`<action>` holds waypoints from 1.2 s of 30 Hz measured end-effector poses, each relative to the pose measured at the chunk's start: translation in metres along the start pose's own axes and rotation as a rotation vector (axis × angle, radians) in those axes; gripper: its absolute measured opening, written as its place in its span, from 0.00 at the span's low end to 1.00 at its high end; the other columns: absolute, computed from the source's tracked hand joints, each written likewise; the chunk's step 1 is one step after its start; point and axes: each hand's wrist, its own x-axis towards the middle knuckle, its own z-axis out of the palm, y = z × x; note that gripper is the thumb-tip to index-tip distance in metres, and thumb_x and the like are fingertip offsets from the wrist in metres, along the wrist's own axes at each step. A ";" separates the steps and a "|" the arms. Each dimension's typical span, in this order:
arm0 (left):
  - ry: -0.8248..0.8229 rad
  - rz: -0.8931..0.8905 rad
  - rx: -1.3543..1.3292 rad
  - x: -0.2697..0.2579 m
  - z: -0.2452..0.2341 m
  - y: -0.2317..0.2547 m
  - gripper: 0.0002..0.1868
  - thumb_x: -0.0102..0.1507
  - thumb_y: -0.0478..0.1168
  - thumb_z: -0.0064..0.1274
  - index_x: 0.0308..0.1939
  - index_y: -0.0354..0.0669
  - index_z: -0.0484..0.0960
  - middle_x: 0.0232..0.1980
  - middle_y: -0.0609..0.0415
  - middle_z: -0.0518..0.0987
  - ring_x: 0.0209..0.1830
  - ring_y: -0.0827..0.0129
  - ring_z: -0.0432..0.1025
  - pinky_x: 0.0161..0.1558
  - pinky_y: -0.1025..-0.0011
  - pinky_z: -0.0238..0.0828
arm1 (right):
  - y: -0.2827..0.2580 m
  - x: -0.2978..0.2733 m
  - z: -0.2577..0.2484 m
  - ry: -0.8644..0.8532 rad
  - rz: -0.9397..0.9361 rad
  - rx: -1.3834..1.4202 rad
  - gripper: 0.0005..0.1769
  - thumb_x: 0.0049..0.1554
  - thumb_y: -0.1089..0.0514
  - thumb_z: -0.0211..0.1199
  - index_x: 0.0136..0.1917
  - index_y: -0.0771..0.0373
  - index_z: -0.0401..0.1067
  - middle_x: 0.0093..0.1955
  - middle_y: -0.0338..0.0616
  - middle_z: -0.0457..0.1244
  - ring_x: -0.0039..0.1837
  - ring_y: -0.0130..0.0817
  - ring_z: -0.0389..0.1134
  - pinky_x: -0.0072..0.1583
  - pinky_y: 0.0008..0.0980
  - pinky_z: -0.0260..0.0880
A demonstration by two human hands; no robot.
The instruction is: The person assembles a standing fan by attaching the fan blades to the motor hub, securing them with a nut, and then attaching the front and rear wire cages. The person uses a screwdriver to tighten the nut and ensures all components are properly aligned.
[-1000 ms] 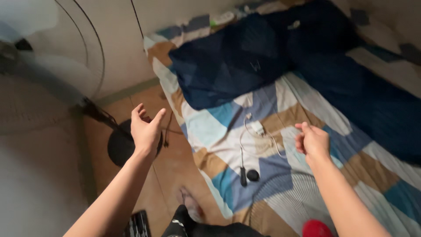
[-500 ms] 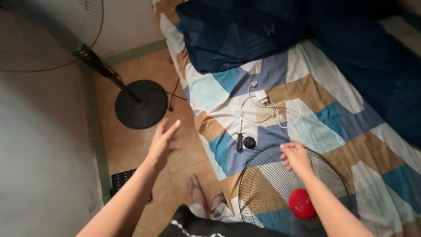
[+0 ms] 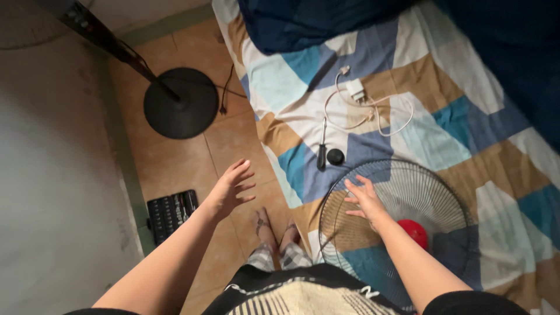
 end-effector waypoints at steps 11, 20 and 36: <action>-0.009 -0.119 0.059 0.020 -0.001 -0.041 0.47 0.55 0.63 0.58 0.75 0.55 0.63 0.62 0.56 0.77 0.54 0.67 0.71 0.50 0.63 0.71 | 0.057 0.012 0.022 -0.042 0.049 -0.176 0.49 0.53 0.41 0.65 0.79 0.54 0.47 0.65 0.47 0.64 0.60 0.40 0.69 0.52 0.44 0.76; 0.009 -0.196 0.097 0.041 -0.022 -0.082 0.43 0.56 0.60 0.61 0.72 0.49 0.69 0.55 0.57 0.80 0.46 0.70 0.73 0.48 0.63 0.72 | 0.087 0.073 0.034 0.112 -0.107 -0.159 0.34 0.57 0.58 0.65 0.72 0.64 0.54 0.49 0.51 0.65 0.42 0.37 0.72 0.36 0.36 0.75; 0.084 -0.231 0.103 0.071 -0.062 -0.110 0.39 0.58 0.58 0.60 0.70 0.47 0.70 0.56 0.58 0.82 0.48 0.73 0.76 0.50 0.63 0.73 | -0.004 0.175 0.061 0.398 -0.307 -0.948 0.38 0.48 0.54 0.77 0.68 0.53 0.63 0.67 0.62 0.55 0.61 0.65 0.66 0.61 0.53 0.68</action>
